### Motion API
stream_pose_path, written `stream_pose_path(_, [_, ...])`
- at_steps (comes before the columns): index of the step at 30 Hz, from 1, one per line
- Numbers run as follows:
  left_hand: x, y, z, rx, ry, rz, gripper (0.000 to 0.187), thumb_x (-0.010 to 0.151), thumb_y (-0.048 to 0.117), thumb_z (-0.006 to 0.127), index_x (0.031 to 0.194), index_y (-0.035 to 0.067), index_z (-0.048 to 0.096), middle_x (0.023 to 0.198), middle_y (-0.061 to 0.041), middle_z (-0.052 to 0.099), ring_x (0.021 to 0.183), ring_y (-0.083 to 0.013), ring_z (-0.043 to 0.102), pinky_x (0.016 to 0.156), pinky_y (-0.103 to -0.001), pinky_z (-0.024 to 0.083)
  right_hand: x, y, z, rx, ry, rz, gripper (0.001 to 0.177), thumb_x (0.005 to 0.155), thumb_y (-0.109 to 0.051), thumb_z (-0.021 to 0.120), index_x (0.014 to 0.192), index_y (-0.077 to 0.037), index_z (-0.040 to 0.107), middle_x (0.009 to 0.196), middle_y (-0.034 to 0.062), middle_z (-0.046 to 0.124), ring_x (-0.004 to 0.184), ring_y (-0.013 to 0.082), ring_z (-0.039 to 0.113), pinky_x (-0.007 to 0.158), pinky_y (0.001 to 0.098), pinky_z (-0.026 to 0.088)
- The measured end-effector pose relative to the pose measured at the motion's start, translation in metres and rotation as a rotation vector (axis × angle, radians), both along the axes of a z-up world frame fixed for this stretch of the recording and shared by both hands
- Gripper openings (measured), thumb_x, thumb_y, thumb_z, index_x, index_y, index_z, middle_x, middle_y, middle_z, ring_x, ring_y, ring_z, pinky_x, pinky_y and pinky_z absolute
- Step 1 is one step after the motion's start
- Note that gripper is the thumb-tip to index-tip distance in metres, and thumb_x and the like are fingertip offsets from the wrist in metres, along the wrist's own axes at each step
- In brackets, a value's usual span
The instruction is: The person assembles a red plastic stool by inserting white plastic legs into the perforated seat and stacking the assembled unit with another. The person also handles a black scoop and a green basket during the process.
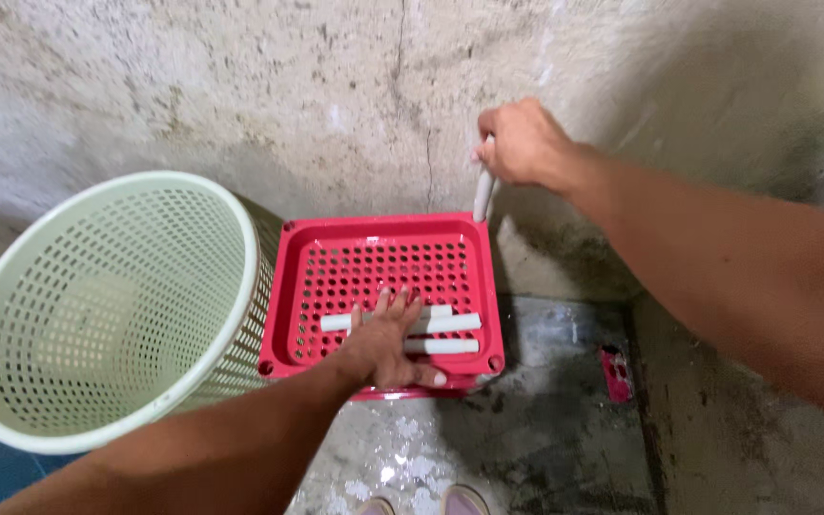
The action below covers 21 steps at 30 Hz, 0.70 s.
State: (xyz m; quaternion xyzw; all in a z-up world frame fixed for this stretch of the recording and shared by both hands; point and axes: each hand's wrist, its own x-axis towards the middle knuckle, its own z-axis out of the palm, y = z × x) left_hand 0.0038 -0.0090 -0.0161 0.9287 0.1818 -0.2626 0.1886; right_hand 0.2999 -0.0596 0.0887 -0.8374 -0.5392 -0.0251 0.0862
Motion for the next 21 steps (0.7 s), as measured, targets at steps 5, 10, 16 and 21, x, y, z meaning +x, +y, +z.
stream_pose_path(5, [0.0, 0.002, 0.015, -0.029, 0.027, 0.054, 0.142, 0.064, 0.078, 0.078, 0.165, 0.019, -0.003, 0.173, -0.008, -0.009, 0.159, -0.031, -0.014, 0.124, -0.065, -0.003, 0.0, 0.001, 0.005, -0.122, 0.105, 0.006, 0.016, 0.09, -0.021, 0.072, 0.095, -0.006, 0.073, 0.088, 0.0132, 0.067, 0.082, 0.028, 0.066, 0.071, 0.0465, 0.056])
stream_pose_path(10, [0.003, 0.009, 0.034, 0.025, -0.007, 0.08, 0.14, 0.065, 0.079, 0.076, 0.165, 0.02, -0.002, 0.173, -0.008, -0.01, 0.159, -0.0288, -0.014, 0.125, -0.06, -0.005, -0.008, -0.006, 0.02, -0.075, 0.037, 0.09, 0.022, 0.088, -0.026, 0.077, 0.099, -0.008, 0.075, 0.095, 0.0176, 0.071, 0.097, 0.0344, 0.067, 0.087, 0.048, 0.053])
stream_pose_path(16, [-0.004, 0.019, 0.053, 0.068, 0.01, 0.119, 0.14, 0.067, 0.082, 0.072, 0.164, 0.019, -0.005, 0.173, -0.009, -0.013, 0.159, -0.0295, -0.015, 0.124, -0.062, -0.008, -0.025, -0.006, 0.038, -0.129, 0.185, -0.211, 0.049, 0.09, -0.046, 0.079, 0.111, -0.004, 0.065, 0.1, 0.0233, 0.069, 0.099, 0.0398, 0.067, 0.088, 0.0491, 0.053])
stream_pose_path(21, [-0.014, 0.023, 0.057, 0.082, -0.011, 0.134, 0.141, 0.066, 0.082, 0.072, 0.164, 0.017, -0.005, 0.173, -0.008, -0.012, 0.159, -0.0296, -0.014, 0.124, -0.062, -0.007, -0.011, 0.001, 0.016, -0.117, 0.175, -0.171, 0.034, 0.095, -0.036, 0.073, 0.106, -0.004, 0.072, 0.098, 0.0221, 0.073, 0.099, 0.0385, 0.071, 0.09, 0.0487, 0.055])
